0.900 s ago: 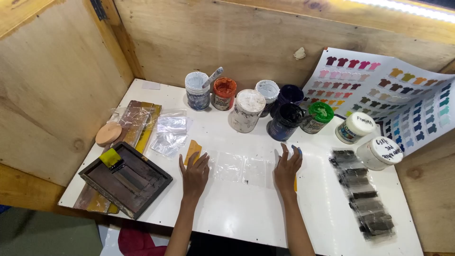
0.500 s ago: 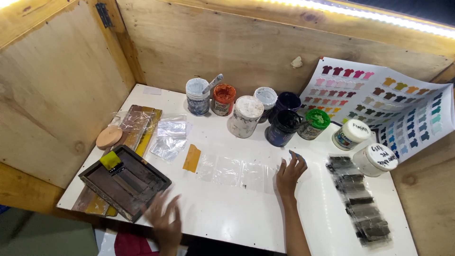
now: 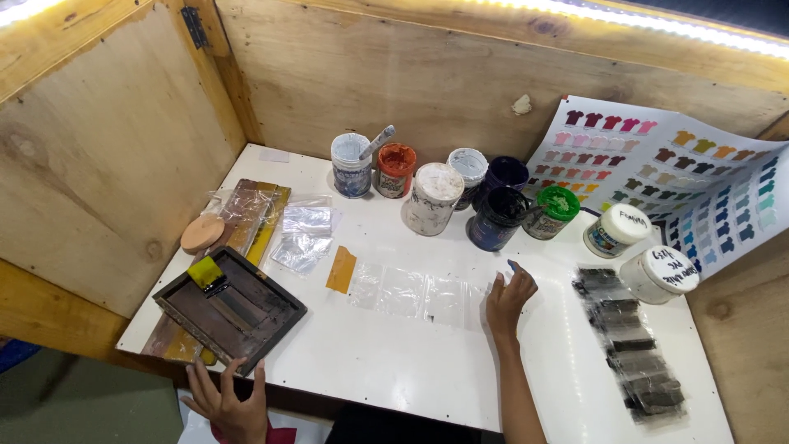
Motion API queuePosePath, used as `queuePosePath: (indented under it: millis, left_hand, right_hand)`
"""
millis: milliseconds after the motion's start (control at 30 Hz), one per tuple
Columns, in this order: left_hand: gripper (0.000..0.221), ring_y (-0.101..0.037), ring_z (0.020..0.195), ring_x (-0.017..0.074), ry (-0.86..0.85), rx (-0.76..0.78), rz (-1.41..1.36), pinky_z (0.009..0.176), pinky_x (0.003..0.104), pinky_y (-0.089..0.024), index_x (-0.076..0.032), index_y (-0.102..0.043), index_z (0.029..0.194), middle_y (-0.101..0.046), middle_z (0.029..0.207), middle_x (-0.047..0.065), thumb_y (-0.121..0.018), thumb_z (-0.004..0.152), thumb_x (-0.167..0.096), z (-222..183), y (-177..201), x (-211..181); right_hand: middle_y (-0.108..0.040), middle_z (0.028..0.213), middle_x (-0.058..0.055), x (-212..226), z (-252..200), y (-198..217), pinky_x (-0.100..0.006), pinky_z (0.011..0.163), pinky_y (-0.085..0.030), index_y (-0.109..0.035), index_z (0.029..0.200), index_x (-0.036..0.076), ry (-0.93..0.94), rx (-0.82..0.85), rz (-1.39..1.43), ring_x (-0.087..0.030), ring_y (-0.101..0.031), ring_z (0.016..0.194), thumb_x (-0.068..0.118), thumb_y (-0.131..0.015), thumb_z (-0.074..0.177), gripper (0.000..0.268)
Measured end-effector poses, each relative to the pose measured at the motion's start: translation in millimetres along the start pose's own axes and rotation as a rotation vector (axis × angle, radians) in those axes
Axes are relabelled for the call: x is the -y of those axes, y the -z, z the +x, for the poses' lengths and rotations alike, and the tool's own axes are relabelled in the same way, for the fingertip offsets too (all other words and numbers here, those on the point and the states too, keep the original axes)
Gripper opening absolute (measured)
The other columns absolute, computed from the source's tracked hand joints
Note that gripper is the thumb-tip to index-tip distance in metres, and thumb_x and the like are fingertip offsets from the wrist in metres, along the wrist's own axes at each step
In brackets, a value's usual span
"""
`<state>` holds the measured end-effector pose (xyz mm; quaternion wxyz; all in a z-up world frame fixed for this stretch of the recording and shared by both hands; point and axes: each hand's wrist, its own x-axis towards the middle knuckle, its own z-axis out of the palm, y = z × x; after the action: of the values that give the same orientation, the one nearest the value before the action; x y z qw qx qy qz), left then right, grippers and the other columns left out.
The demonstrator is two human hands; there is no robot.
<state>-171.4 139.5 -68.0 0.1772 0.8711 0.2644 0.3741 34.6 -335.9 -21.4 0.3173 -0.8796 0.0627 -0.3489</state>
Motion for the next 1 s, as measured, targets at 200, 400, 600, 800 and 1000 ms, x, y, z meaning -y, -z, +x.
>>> queuePosePath:
  millis: [200,400,600,800,1000]
  left_hand:
    - [0.032,-0.039,0.164,0.0443,-0.036,0.0,0.058,0.129,0.075,-0.015,-0.011,-0.075,0.099,-0.065,0.155,0.021,-0.086,0.085,-0.037,1.8,-4.2,2.7]
    - [0.03,-0.041,0.162,0.0405,-0.018,0.055,0.011,0.132,0.072,-0.007,-0.011,-0.07,0.094,-0.062,0.158,0.02,-0.083,0.085,-0.037,-6.6,-4.6,0.1]
    - [0.094,-0.028,0.16,0.0357,-0.14,0.089,-0.205,0.127,0.075,-0.003,-0.006,-0.039,0.161,-0.056,0.146,0.022,-0.058,0.087,-0.061,-8.3,-3.8,-28.4]
    - [0.025,-0.028,0.157,0.0363,-0.354,0.276,-0.457,0.123,0.075,0.0,-0.02,-0.061,0.092,-0.044,0.161,0.009,-0.08,0.078,-0.029,-6.4,19.6,-121.5]
    - [0.028,-0.018,0.156,0.0334,-0.603,0.491,-0.527,0.118,0.077,0.007,-0.015,-0.064,0.1,-0.033,0.165,0.008,-0.076,0.086,-0.036,-21.4,4.0,-188.7]
  right_hand:
    - [-0.052,0.131,-0.021,-9.8,-1.3,-3.8,-0.054,0.102,-0.036,-0.051,0.137,0.002,-0.029,-0.012,0.01,-0.039,-0.039,0.12,0.024,-0.046,0.106,0.039]
    - [-0.051,0.129,-0.019,-6.3,-1.7,0.5,-0.052,0.101,-0.036,-0.05,0.137,0.004,-0.064,0.007,0.048,-0.037,-0.039,0.119,0.024,-0.045,0.105,0.038]
    - [-0.053,0.128,-0.017,-3.9,-0.1,2.8,-0.05,0.101,-0.035,-0.052,0.136,0.004,-0.067,-0.009,0.057,-0.036,-0.04,0.118,0.025,-0.044,0.106,0.037]
    - [-0.057,0.127,-0.014,10.2,6.0,17.4,-0.048,0.098,-0.038,-0.052,0.132,0.008,-0.263,0.026,0.143,-0.034,-0.04,0.12,0.018,-0.047,0.103,0.031]
    - [-0.045,0.126,-0.025,-14.9,23.1,43.2,-0.049,0.09,-0.052,-0.049,0.138,0.007,-0.423,-0.061,0.242,-0.038,-0.057,0.107,0.027,-0.05,0.108,0.036]
